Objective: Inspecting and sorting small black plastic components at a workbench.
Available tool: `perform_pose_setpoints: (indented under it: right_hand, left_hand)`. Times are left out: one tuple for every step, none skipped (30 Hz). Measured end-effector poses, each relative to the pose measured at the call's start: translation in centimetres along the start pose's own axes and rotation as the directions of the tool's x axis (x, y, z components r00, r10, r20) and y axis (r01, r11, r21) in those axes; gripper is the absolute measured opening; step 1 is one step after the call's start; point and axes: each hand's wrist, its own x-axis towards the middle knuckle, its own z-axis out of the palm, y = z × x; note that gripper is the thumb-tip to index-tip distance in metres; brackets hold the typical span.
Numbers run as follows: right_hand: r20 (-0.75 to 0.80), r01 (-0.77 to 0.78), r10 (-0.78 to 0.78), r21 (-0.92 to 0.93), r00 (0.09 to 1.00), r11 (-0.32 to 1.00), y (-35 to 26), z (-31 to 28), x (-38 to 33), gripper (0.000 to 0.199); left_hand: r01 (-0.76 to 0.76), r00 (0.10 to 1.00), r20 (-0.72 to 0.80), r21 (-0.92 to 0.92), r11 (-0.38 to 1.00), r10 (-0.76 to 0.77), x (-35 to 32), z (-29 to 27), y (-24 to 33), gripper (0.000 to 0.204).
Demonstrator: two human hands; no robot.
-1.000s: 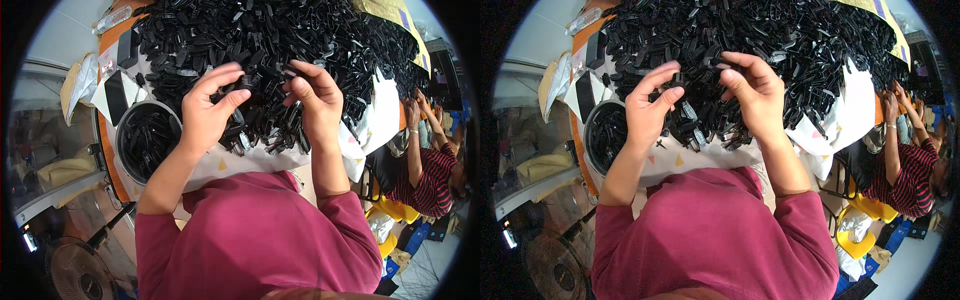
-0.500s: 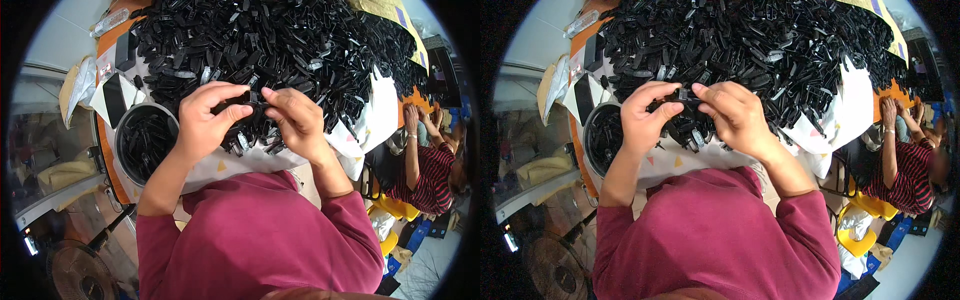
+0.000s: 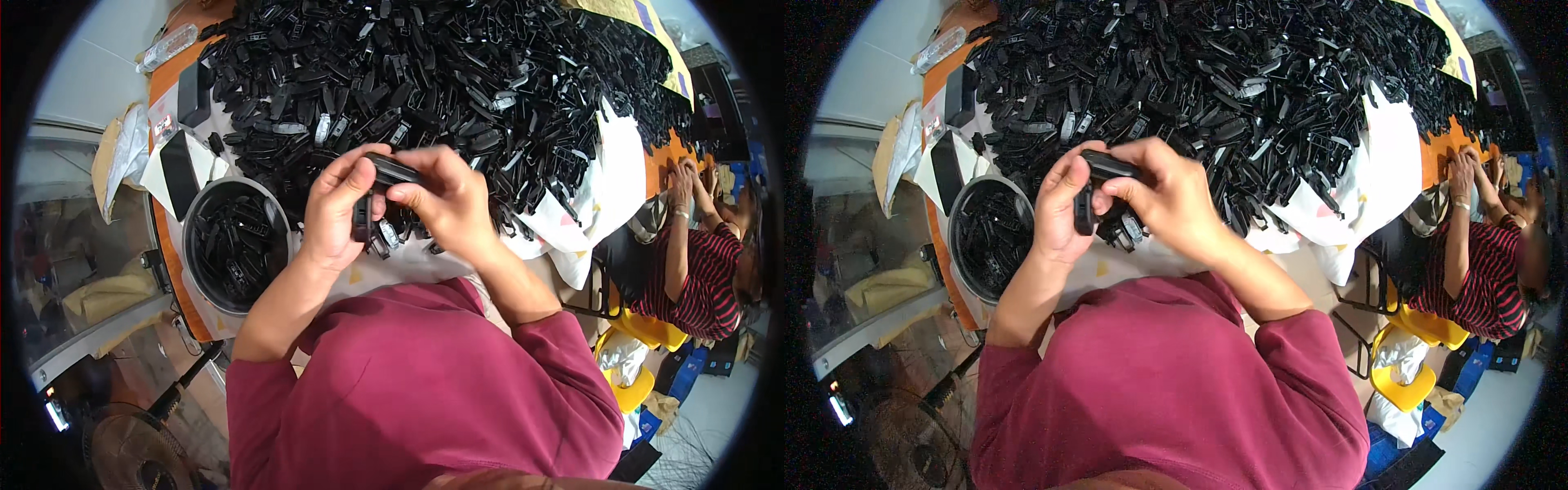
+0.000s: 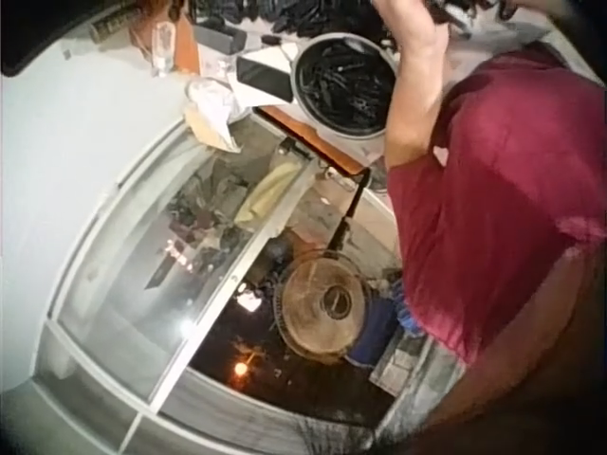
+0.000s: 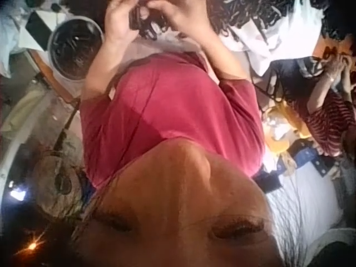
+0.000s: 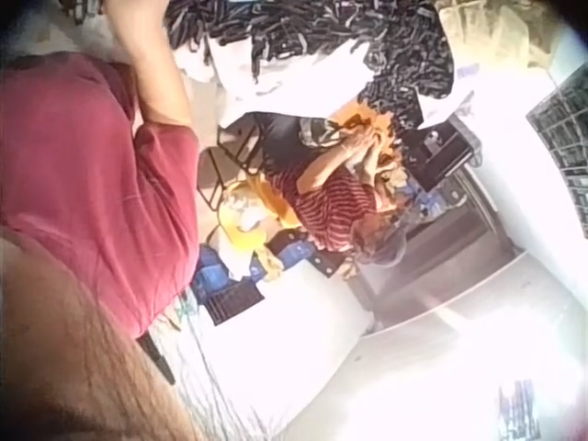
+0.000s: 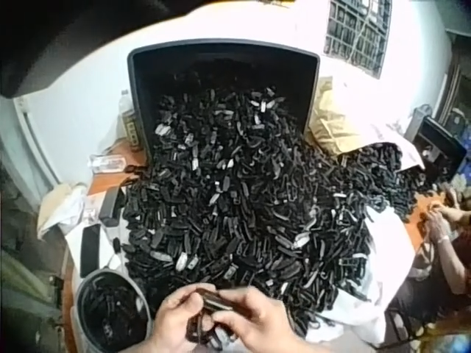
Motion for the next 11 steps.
perform_pose_setpoints:
  right_hand:
    - [0.074,-0.008,0.008,-0.002,0.997,1.0,-0.4,-0.6,1.2,0.032]
    - [0.133,-0.05,0.043,0.045,0.99,0.998,-0.5,-1.9,2.5,0.032]
    - [0.045,0.076,-0.068,-0.241,0.997,0.968,0.9,-3.3,4.3,0.029]
    - [-0.075,0.105,-0.153,-0.44,0.985,0.892,2.6,-5.2,6.1,0.025]
    - [-0.034,0.121,-0.259,-0.821,0.965,0.558,3.5,-6.8,7.6,0.022]
    - [0.09,0.23,-0.365,-0.905,0.927,0.358,5.2,-8.3,8.7,0.024]
    - [0.147,0.191,-0.255,-0.969,0.956,0.158,5.2,-8.7,9.2,0.026]
    - [0.201,0.239,-0.253,-0.962,0.946,0.129,5.5,-8.7,9.9,0.027]
    - [0.253,0.284,-0.249,-0.954,0.935,0.099,5.7,-8.6,10.3,0.028]
    - [0.28,0.3,-0.217,-0.952,0.935,0.064,5.5,-8.6,10.4,0.028]
    - [0.309,0.319,-0.183,-0.947,0.933,0.028,5.2,-8.4,10.7,0.029]
  left_hand:
    - [-0.023,0.997,-0.068,-0.025,0.999,0.022,0.0,-0.3,0.2,0.026]
    - [0.009,1.0,0.02,-0.04,0.999,-0.008,0.3,-1.9,1.2,0.032]
    - [-0.028,0.993,-0.119,-0.025,0.999,0.025,0.4,-2.2,2.3,0.029]
    - [-0.116,0.984,-0.132,0.04,0.992,0.12,0.8,-3.3,3.2,0.022]
    - [-0.127,0.973,-0.191,0.023,0.992,0.129,1.0,-4.5,4.2,0.017]
    - [-0.121,0.969,-0.218,-0.025,0.992,0.113,1.1,-5.3,5.1,0.016]
    - [-0.116,0.965,-0.246,-0.077,0.99,0.094,1.1,-5.8,5.6,0.016]
    - [-0.142,0.955,-0.264,-0.005,0.99,0.136,1.1,-5.9,5.7,0.014]
    - [-0.165,0.944,-0.279,0.067,0.984,0.177,1.1,-6.0,5.8,0.013]
    - [-0.157,0.937,-0.268,0.255,0.954,0.225,1.5,-6.5,5.8,0.013]
    - [-0.133,0.942,-0.214,0.476,0.87,0.261,2.2,-7.0,5.5,0.023]
